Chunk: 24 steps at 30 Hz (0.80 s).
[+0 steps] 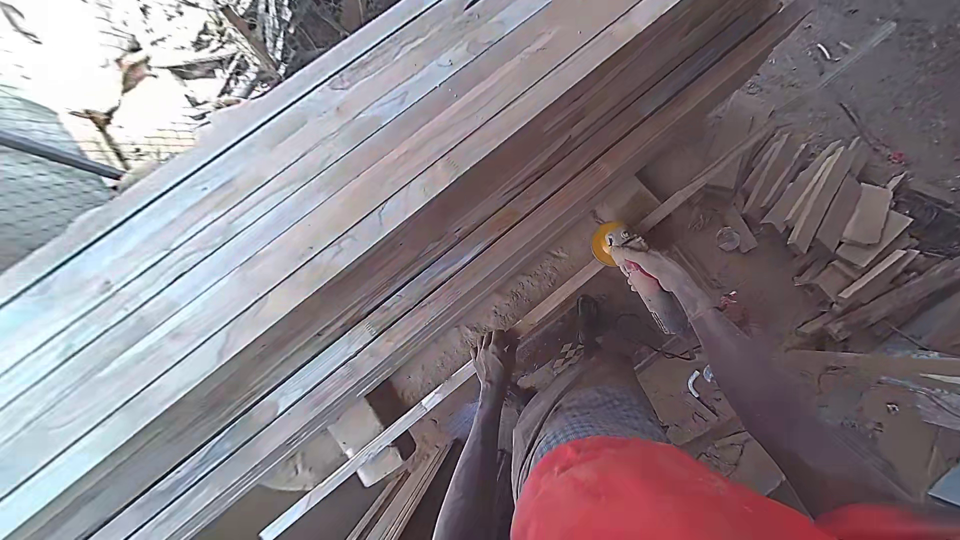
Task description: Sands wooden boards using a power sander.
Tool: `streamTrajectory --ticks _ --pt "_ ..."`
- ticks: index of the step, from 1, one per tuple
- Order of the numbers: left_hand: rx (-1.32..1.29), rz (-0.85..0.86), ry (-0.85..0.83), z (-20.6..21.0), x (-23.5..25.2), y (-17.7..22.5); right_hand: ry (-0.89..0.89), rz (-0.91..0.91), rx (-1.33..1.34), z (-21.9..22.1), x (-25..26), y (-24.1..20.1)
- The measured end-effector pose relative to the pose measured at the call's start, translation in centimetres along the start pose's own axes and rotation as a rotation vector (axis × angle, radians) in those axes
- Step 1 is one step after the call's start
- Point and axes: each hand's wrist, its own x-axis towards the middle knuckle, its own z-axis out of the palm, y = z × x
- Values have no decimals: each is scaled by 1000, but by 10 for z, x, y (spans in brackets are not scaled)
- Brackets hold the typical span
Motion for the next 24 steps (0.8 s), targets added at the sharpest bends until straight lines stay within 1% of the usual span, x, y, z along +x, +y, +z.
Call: streamTrajectory --ticks 2,4,6,8,10,12,14,15,17,19,20,22,24 --pt "24 -46 33 -4 -29 -80 -25 8 -66 48 -6 12" --pt "51 -83 61 -8 -61 -160 -32 9 -112 99 -26 23" --pt "59 -121 79 -11 -91 -230 -76 -3 -155 146 -45 27" --pt "102 -204 44 -17 -122 -288 -164 -43 -198 196 -60 39" --pt "151 -250 26 -20 -139 -328 -244 -86 -302 247 -71 46" --pt "171 -261 22 -19 -146 -343 -309 -143 -446 297 -89 45" --pt "179 -278 -9 -18 -146 -343 -325 -173 -591 341 -102 45" --pt "189 -278 -15 -18 -147 -342 -327 -182 -629 356 -106 43" --pt "188 -271 -3 -15 -151 -344 -316 -205 -638 370 -114 38" --pt "205 -270 12 -15 -155 -345 -295 -230 -577 363 -107 40" --pt "209 -281 16 -13 -156 -344 -278 -239 -533 350 -103 42" --pt "225 -306 22 -9 -156 -340 -253 -222 -407 310 -93 49" --pt "258 -334 12 -6 -155 -340 -193 -90 -244 259 -86 53"
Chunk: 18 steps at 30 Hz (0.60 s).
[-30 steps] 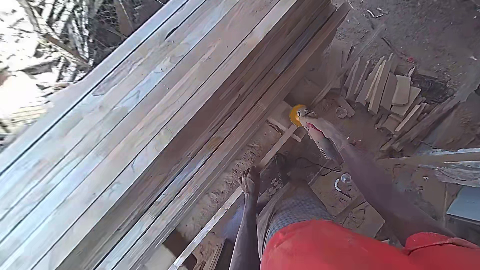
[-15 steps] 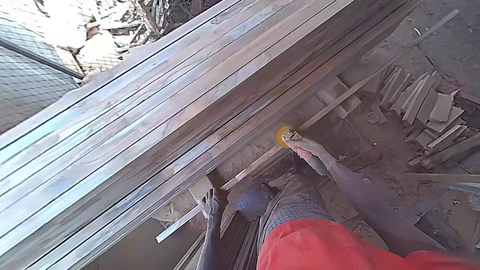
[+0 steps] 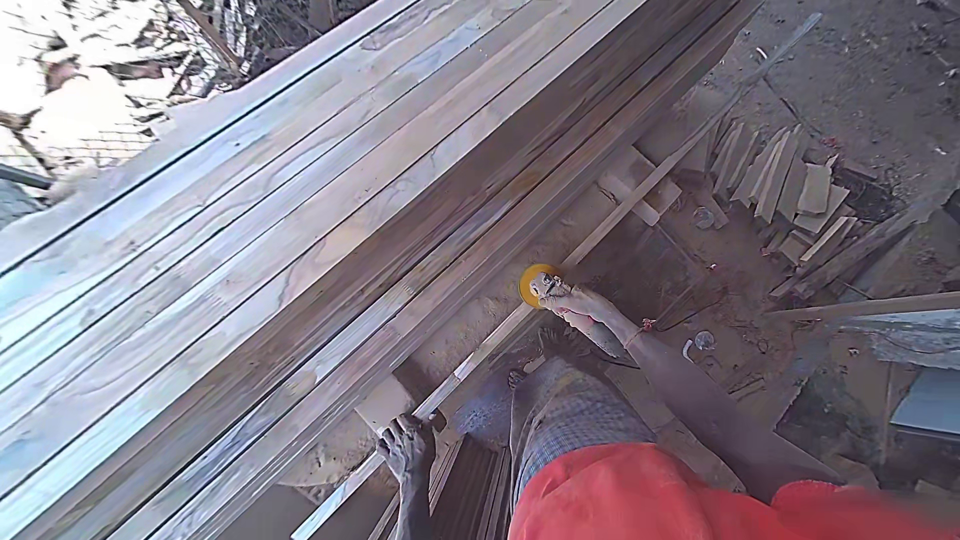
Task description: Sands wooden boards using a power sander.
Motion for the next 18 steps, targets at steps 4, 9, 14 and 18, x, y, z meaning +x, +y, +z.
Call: streamTrajectory --ticks 4,9,14,18 --pt "29 -15 0 0 2 1 288 144 291 -103 -9 18" --pt "12 -31 -16 -6 4 14 577 95 482 -206 21 25" --pt "-92 -25 -43 -16 1 73 511 102 357 -176 16 9" --pt "-234 82 -102 -30 9 123 335 115 193 -81 11 -6"
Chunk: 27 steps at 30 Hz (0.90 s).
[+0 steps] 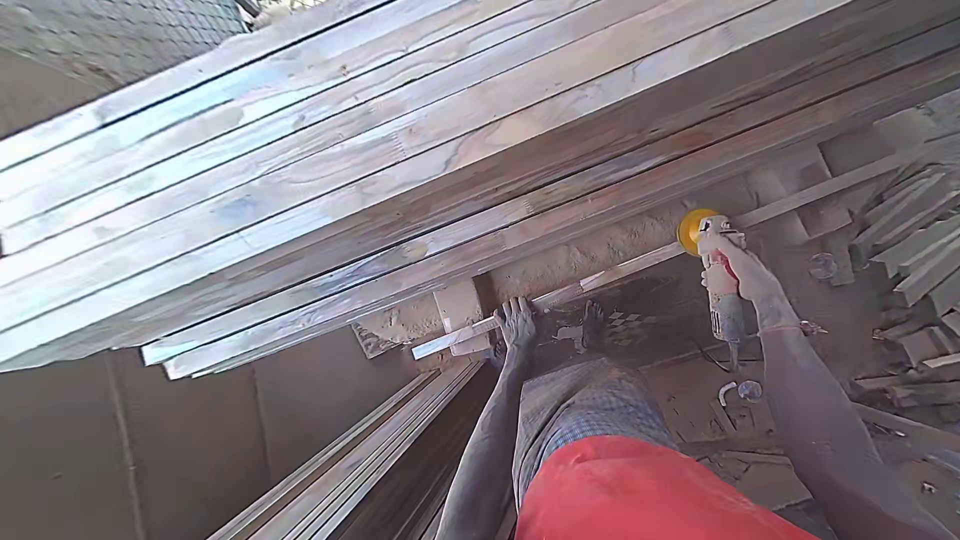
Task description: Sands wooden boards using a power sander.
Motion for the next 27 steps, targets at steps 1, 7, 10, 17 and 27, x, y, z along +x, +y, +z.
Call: streamTrajectory --ticks 1,7,10,17,27 --pt "-35 38 -12 -2 2 2 -44 7 -30 28 -15 2" --pt "-67 67 62 -12 -16 -139 -287 -38 -195 207 -107 30" --pt "-50 -77 74 -23 -42 -269 -407 -87 -294 292 -150 44" --pt "-287 -575 63 -28 -135 -496 -576 -284 -641 471 -237 51" --pt "-681 -175 73 14 -105 -420 -503 -243 -619 508 -258 53"
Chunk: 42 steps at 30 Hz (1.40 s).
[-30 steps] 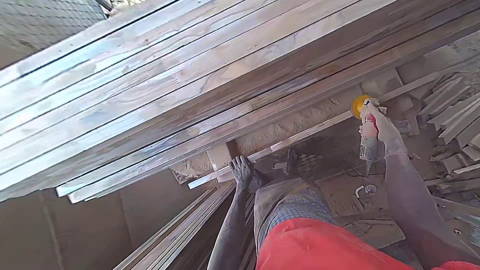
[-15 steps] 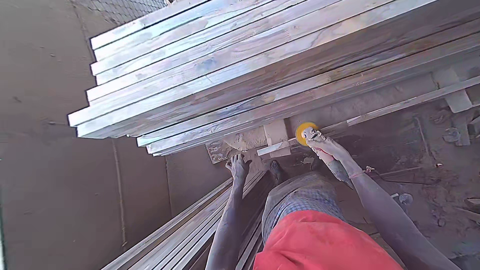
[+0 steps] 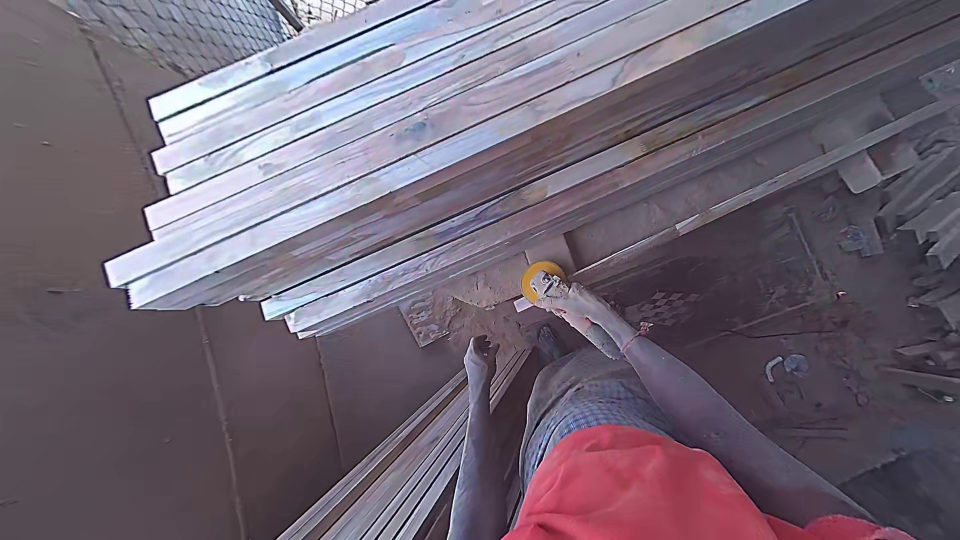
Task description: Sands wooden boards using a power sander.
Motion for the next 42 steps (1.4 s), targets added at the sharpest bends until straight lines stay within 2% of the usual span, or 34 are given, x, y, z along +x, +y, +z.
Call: streamTrajectory --ticks 6,12,15,20,25,30,32,35,37,39,42 --pt "-266 280 -69 50 53 52 131 114 360 -74 -15 97" --pt "-276 415 6 70 57 57 341 164 689 -170 -44 144" --pt "-299 366 1 72 53 59 431 184 718 -235 -48 177" --pt "-470 120 49 85 33 83 567 250 805 -351 -56 234" --pt "-589 -46 108 97 22 111 648 277 942 -478 -48 303" --pt "-579 -105 119 98 22 123 928 251 986 -573 -41 362" --pt "-461 -105 136 94 26 121 995 214 957 -583 -56 370" --pt "-260 -195 176 88 36 129 992 210 940 -569 -72 363" --pt "-170 -276 113 88 39 132 901 246 915 -547 -68 354" --pt "-221 -330 62 90 41 131 778 270 823 -517 -58 337" --pt "-285 -314 30 93 37 123 571 281 659 -444 -37 307"
